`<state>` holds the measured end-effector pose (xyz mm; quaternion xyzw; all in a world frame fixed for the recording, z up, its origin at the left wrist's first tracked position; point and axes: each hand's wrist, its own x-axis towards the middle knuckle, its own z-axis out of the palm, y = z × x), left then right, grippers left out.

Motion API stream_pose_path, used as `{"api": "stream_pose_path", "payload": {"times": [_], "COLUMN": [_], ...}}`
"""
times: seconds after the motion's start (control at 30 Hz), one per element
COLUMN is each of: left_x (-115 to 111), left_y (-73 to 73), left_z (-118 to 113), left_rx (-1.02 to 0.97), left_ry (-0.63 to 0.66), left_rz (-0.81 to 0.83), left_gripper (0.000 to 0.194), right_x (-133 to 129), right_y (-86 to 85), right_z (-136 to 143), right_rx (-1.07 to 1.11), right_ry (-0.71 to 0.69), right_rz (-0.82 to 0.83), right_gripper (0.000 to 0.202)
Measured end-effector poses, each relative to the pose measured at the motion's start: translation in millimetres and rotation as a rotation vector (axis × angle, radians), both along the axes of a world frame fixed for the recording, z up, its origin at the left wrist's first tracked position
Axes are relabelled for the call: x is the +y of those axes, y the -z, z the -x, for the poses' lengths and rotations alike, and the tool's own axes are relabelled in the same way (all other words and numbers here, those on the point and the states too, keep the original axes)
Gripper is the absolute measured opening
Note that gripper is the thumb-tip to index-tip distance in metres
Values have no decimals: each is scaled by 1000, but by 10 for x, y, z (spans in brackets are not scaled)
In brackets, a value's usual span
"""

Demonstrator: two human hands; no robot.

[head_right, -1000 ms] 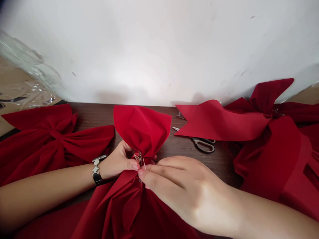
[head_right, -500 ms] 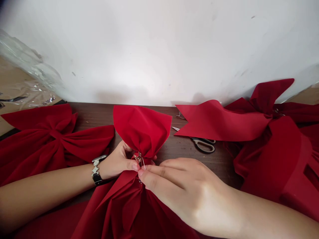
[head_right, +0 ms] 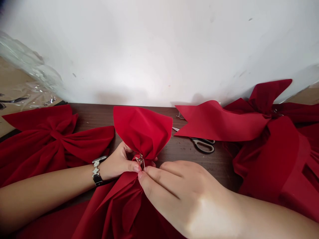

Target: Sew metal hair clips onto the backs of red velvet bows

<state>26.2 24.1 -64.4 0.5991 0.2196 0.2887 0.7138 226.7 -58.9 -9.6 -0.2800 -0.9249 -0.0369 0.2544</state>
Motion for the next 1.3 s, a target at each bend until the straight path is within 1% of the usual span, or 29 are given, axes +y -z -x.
{"api": "stream_pose_path", "payload": {"times": [0.13,0.23,0.4,0.57,0.67,0.77,0.93,1.1,1.3], "left_x": [-4,-7,-8,-8,-10,-13,-13,-7,-17], "left_y": [-7,-2,16,22,33,52,62,62,53], "left_z": [-13,-14,-4,5,8,5,-4,-1,-6], "left_rx": [-12,-18,11,7,-24,-57,-66,-56,-20], "left_ry": [14,11,3,9,33,44,41,41,31], "left_rz": [1,13,36,59,68,85,80,55,45], "left_gripper": [32,33,36,32,29,28,29,31,38], "right_x": [-4,16,62,108,135,156,172,167,149], "right_y": [-28,-32,39,114,175,252,341,370,383], "right_z": [18,34,53,62,66,58,40,63,83], "right_rx": [-4,-7,-28,20,62,112,159,168,152], "right_ry": [-7,-22,-17,-49,-19,-1,-64,-63,-51], "right_rz": [-27,-76,-126,-198,-141,-54,17,42,5], "right_gripper": [33,37,33,33,31,23,18,22,25]}}
